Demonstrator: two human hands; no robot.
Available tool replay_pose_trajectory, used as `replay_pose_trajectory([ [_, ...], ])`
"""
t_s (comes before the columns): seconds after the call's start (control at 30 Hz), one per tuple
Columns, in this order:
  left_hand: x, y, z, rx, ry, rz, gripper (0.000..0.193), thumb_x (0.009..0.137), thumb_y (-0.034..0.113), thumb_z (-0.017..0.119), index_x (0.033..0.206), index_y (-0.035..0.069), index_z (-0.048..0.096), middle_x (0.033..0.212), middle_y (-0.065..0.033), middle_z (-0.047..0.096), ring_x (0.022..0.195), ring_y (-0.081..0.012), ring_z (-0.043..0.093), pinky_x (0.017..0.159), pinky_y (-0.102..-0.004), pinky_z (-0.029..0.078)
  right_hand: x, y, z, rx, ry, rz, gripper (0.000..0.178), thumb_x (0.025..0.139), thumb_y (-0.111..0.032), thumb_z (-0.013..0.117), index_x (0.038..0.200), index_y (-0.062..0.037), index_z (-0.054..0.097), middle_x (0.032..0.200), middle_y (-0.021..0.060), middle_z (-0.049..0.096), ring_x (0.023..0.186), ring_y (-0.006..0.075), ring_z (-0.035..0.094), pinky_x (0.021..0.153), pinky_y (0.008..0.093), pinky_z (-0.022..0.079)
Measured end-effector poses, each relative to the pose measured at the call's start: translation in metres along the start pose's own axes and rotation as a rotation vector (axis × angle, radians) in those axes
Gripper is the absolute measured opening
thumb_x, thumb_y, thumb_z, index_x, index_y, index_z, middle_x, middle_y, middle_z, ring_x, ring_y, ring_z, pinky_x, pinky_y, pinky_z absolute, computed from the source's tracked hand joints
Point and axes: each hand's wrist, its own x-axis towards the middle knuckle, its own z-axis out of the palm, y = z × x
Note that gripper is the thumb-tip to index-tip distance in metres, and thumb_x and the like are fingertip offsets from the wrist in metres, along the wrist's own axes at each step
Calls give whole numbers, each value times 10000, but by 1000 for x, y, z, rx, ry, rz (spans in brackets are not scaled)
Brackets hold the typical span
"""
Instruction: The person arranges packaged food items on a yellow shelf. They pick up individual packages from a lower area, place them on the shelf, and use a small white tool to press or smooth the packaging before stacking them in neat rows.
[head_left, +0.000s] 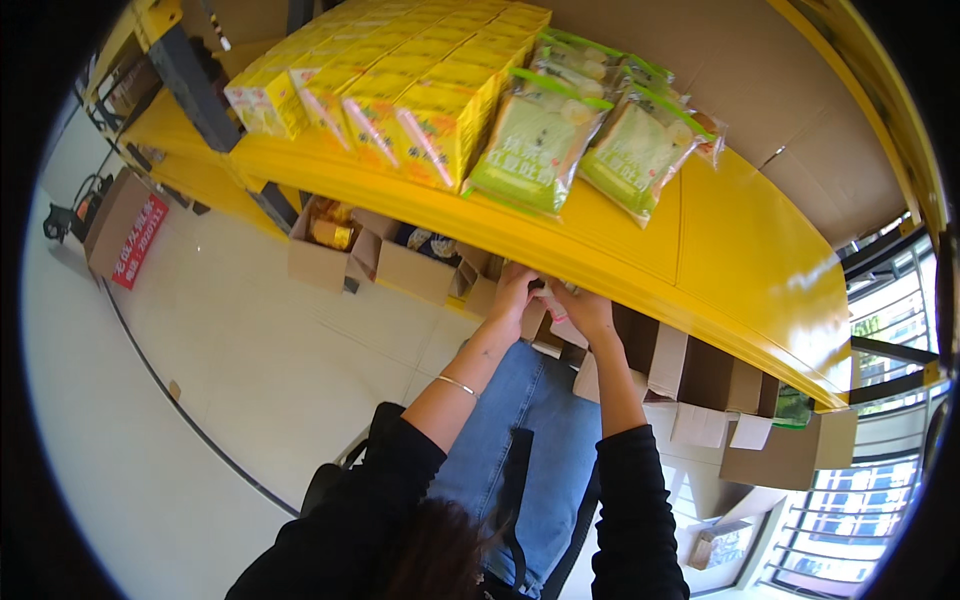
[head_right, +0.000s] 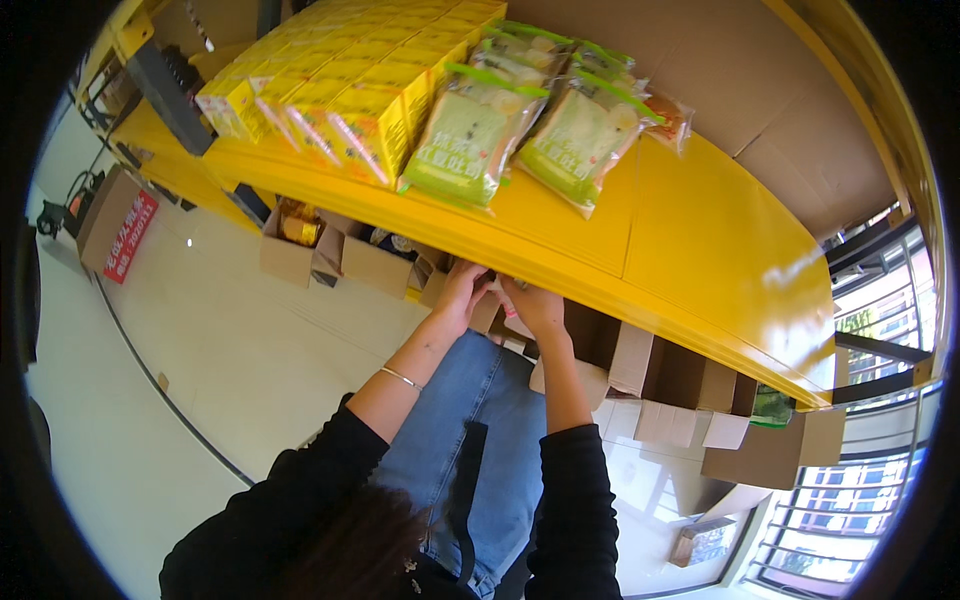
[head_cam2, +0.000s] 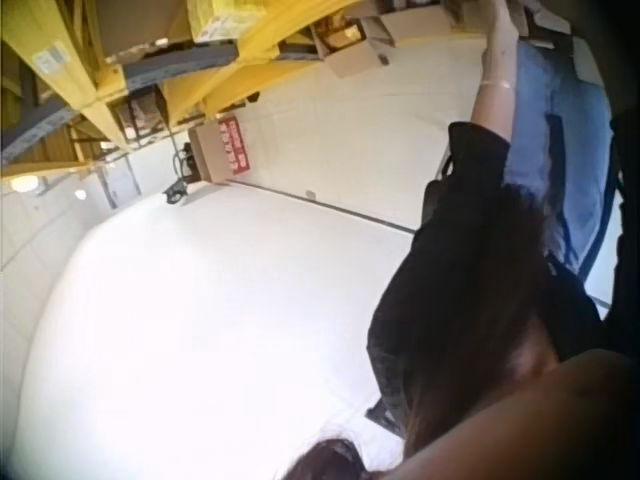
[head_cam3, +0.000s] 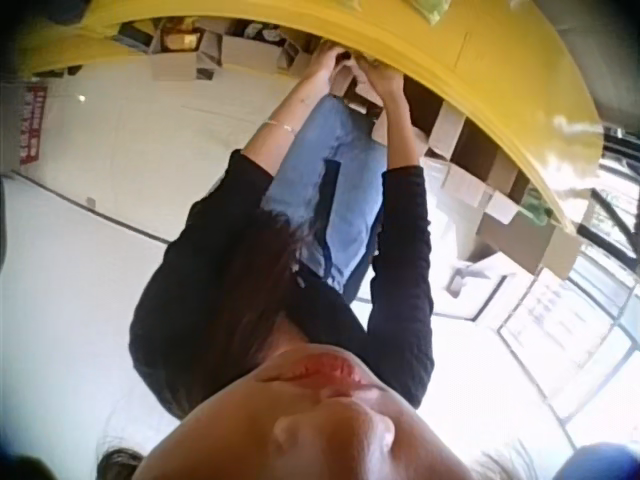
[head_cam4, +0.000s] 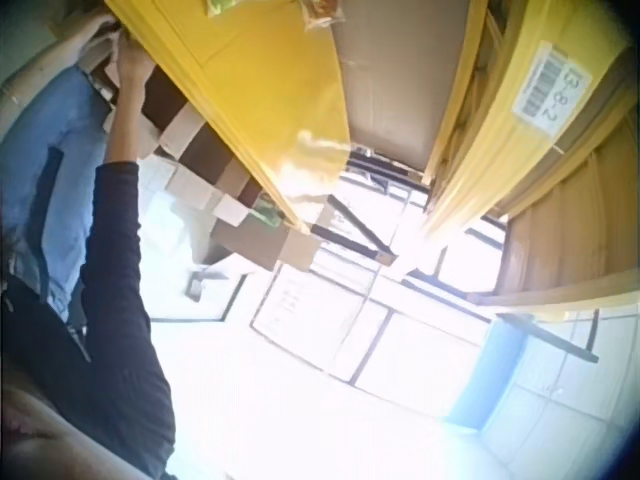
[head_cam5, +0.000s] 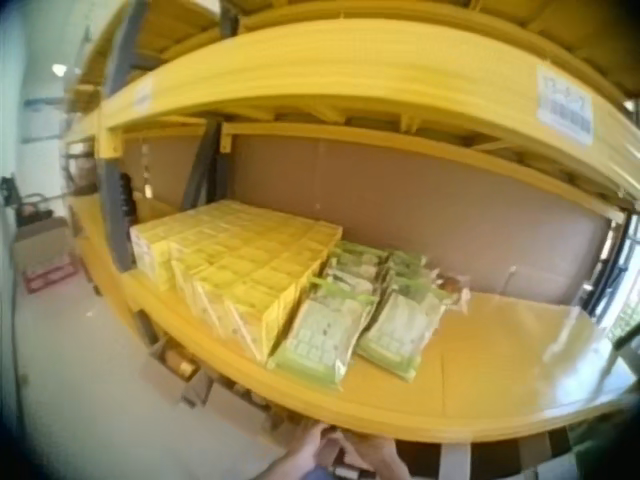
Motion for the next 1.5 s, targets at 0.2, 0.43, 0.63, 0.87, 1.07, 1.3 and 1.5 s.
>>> replay_pose_trajectory([
  [0.2, 23, -17, -15, -12, 60, 45, 254, 915, 280, 546, 1144, 173, 521, 989, 12, 562, 919, -125, 528, 810, -296, 448, -3, 3, 6, 91, 19, -5, 407, 782, -308, 691, 1105, -71, 617, 1078, 178, 625, 1013, 352, 577, 875, 387, 450],
  [0.43, -13, 2, -20, 32, 95, 53, 334, 898, 326, 547, 1152, 111, 516, 1092, -32, 545, 1015, -165, 519, 857, -344, 455, -21, -5, 4, -88, 254, -219, 392, 774, -269, 684, 1105, -87, 581, 1069, 199, 579, 878, 416, 586, 741, 450, 477],
  [0.63, -63, -2, -11, -84, 189, 70, 302, 912, 339, 506, 1078, 86, 516, 1019, -38, 535, 970, -179, 530, 861, -340, 471, -67, -31, -34, 98, -84, 38, 508, 787, -268, 689, 1231, -114, 495, 1208, 168, 453, 852, 372, 603, 664, 452, 528],
  [0.87, -110, -38, 20, -306, 29, 132, 213, 927, 301, 510, 1011, 107, 542, 1000, -23, 563, 974, -140, 527, 924, -330, 417, -136, -35, -96, -127, 66, -337, 539, 740, -240, 731, 1232, -129, 541, 1172, 91, 497, 924, 260, 589, 666, 361, 509],
  [1.07, -169, -34, 61, -221, -191, 296, 206, 936, 206, 504, 1088, 66, 510, 1015, -15, 546, 940, -116, 514, 894, -278, 402, -170, -36, -145, -121, 219, -403, 520, 598, -48, 753, 1091, -89, 593, 1162, 147, 500, 1055, 311, 535, 807, 368, 514],
  [1.3, -136, -14, 132, 331, -422, 804, 326, 920, 85, 539, 1233, 24, 468, 1163, -89, 512, 1086, -197, 529, 908, -320, 447, -113, -43, -228, -229, 392, -294, 488, 674, -65, 717, 1129, -107, 545, 1259, 108, 510, 1098, 361, 529, 891, 415, 467],
  [1.5, -94, -6, 174, 1062, -356, 1227, 393, 854, 97, 604, 1222, 14, 494, 1184, -179, 504, 1074, -343, 525, 894, -371, 467, -76, -12, -284, -422, 172, -145, 477, 787, -88, 648, 1239, -120, 500, 1282, 138, 484, 1079, 374, 535, 890, 395, 473],
])
